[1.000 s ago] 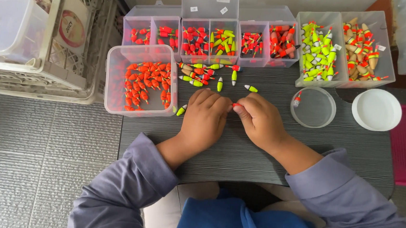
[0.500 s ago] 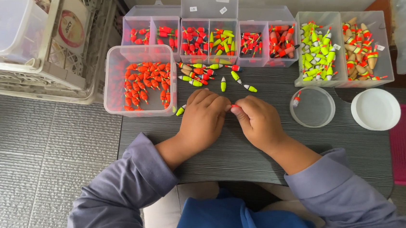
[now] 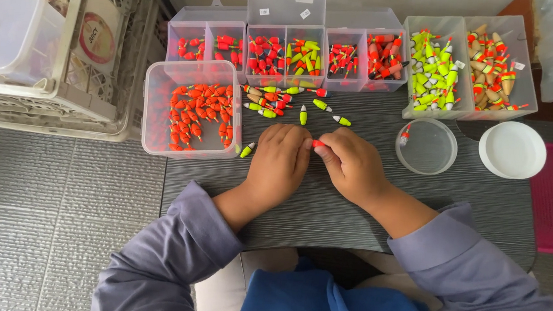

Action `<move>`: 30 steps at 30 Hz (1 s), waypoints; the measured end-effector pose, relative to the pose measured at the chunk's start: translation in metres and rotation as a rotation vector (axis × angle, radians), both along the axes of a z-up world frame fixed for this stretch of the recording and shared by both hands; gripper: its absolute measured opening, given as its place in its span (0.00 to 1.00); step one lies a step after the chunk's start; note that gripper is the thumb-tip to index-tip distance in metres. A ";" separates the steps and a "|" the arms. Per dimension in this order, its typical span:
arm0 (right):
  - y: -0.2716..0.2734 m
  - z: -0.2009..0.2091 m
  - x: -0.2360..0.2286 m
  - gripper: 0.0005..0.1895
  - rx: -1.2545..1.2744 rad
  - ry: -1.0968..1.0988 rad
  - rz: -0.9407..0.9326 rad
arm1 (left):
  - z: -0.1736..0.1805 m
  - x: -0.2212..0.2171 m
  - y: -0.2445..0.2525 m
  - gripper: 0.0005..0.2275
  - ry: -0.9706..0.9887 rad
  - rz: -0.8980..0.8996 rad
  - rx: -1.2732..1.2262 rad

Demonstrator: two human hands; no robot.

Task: Assembling fishing floats by manually joining float bodies with their respective stems or tips.

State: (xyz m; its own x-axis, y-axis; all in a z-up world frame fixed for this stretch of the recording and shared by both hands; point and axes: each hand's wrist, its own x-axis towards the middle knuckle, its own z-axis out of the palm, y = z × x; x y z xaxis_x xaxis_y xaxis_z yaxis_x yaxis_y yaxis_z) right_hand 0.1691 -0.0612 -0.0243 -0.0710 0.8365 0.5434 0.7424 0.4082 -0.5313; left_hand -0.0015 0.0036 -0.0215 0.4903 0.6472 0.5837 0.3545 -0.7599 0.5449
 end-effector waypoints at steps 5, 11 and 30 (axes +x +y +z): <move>-0.001 0.001 -0.001 0.09 -0.023 0.024 -0.009 | 0.000 0.000 0.001 0.05 -0.010 -0.001 0.023; 0.001 0.007 -0.004 0.09 0.047 0.013 0.002 | 0.008 -0.003 0.004 0.06 -0.005 -0.001 -0.011; 0.000 -0.001 -0.001 0.07 0.051 0.018 0.022 | 0.008 0.001 0.002 0.09 -0.056 -0.101 -0.230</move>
State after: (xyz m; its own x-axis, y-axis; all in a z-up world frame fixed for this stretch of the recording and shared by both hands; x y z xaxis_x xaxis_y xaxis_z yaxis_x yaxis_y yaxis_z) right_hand 0.1682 -0.0610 -0.0252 -0.0792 0.8058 0.5869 0.7234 0.4515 -0.5223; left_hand -0.0002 0.0059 -0.0132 0.5303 0.7153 0.4550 0.2474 -0.6440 0.7239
